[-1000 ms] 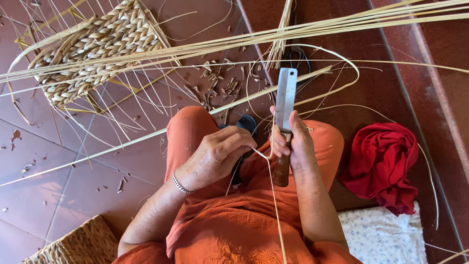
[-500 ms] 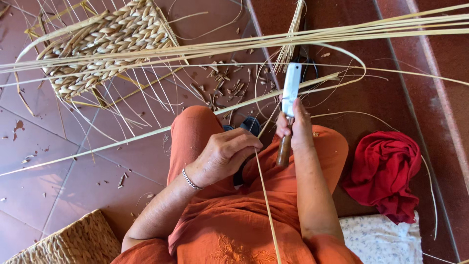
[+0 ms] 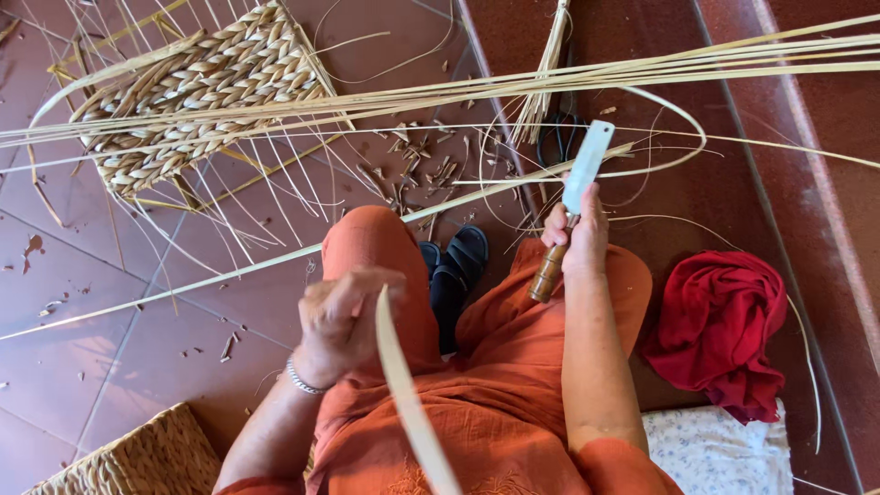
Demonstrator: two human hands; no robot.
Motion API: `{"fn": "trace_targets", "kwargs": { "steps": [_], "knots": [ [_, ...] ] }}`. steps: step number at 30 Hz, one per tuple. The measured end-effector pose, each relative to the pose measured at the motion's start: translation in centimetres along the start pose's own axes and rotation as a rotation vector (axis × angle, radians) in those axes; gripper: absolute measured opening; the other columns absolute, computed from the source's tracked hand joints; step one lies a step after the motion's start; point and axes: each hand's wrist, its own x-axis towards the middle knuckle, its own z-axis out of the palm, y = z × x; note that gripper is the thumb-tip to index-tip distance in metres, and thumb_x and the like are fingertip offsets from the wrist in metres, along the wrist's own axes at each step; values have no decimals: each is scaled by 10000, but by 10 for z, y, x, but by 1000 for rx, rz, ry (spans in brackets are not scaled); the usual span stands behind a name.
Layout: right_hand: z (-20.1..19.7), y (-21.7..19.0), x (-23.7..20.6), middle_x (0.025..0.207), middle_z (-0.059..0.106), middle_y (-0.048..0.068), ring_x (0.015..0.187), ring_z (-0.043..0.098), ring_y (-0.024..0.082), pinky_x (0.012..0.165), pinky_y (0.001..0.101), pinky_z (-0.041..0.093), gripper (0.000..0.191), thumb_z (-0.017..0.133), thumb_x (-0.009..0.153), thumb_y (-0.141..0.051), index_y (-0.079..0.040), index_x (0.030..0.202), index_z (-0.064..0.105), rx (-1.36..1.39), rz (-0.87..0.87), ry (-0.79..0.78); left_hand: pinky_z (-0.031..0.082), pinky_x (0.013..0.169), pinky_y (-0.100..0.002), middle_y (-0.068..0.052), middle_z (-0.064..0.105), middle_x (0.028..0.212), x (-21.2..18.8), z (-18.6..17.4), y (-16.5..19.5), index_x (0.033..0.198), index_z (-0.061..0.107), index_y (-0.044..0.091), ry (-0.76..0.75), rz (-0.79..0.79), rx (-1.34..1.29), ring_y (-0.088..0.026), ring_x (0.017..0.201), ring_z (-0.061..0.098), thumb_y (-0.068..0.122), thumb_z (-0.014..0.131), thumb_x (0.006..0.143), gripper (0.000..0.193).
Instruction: The person sits on the floor and splits long rattan strips into thinner strands, drawing each strip by hand against a small fixed-blade knife. The split strands are laid aside with other prepared strips next to a woven basket frame.
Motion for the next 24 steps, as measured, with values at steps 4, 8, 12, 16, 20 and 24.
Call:
{"fn": "trace_targets", "kwargs": {
  "steps": [4, 8, 12, 16, 20, 24],
  "knots": [
    [22, 6, -24, 528, 409, -101, 382, 357, 44, 354, 233, 302, 709, 521, 958, -690, -104, 1356, 544, 98, 184, -329, 527, 525, -300, -76, 713, 710, 12, 10, -22, 1112, 676, 28, -80, -285, 130, -166, 557, 701, 47, 709, 949, 168],
    [57, 18, -61, 544, 419, -52, 379, 335, 58, 360, 255, 330, 773, 539, 980, -656, -50, 1458, 511, 78, 205, -509, 515, 522, -346, -111, 679, 681, 25, 36, -32, 1301, 623, -36, -205, -261, 74, -226, 559, 683, 76, 713, 897, 429],
    [71, 8, -71, 566, 466, -20, 386, 375, 81, 383, 274, 376, 732, 481, 1053, -600, -38, 1520, 456, 147, 182, -612, 504, 505, -345, -143, 656, 667, 39, 49, -35, 1023, 718, 6, -180, -221, 140, -252, 564, 684, 94, 720, 940, 121],
    [69, 2, -70, 558, 515, 8, 368, 414, 96, 357, 280, 402, 707, 462, 1044, -564, -87, 1557, 367, 24, 144, -685, 434, 452, -290, -72, 662, 625, 52, 25, -45, 972, 762, 62, -129, -221, 244, -147, 496, 589, 129, 690, 989, 100],
    [56, 11, -81, 579, 516, 28, 387, 409, 73, 378, 241, 361, 744, 537, 1055, -533, -50, 1590, 355, 117, 256, -792, 402, 425, -219, -4, 647, 650, 55, -33, -66, 1052, 755, 54, 39, -535, 96, -31, 485, 529, 162, 641, 1066, 158],
    [37, 17, -93, 612, 526, 22, 432, 429, 57, 403, 201, 351, 807, 542, 1047, -551, -11, 1617, 354, -31, 331, -762, 360, 448, -222, -13, 613, 666, 38, -114, -100, 1073, 737, 43, 243, -651, 125, -40, 526, 517, 192, 655, 1144, 184]
  ]
}}
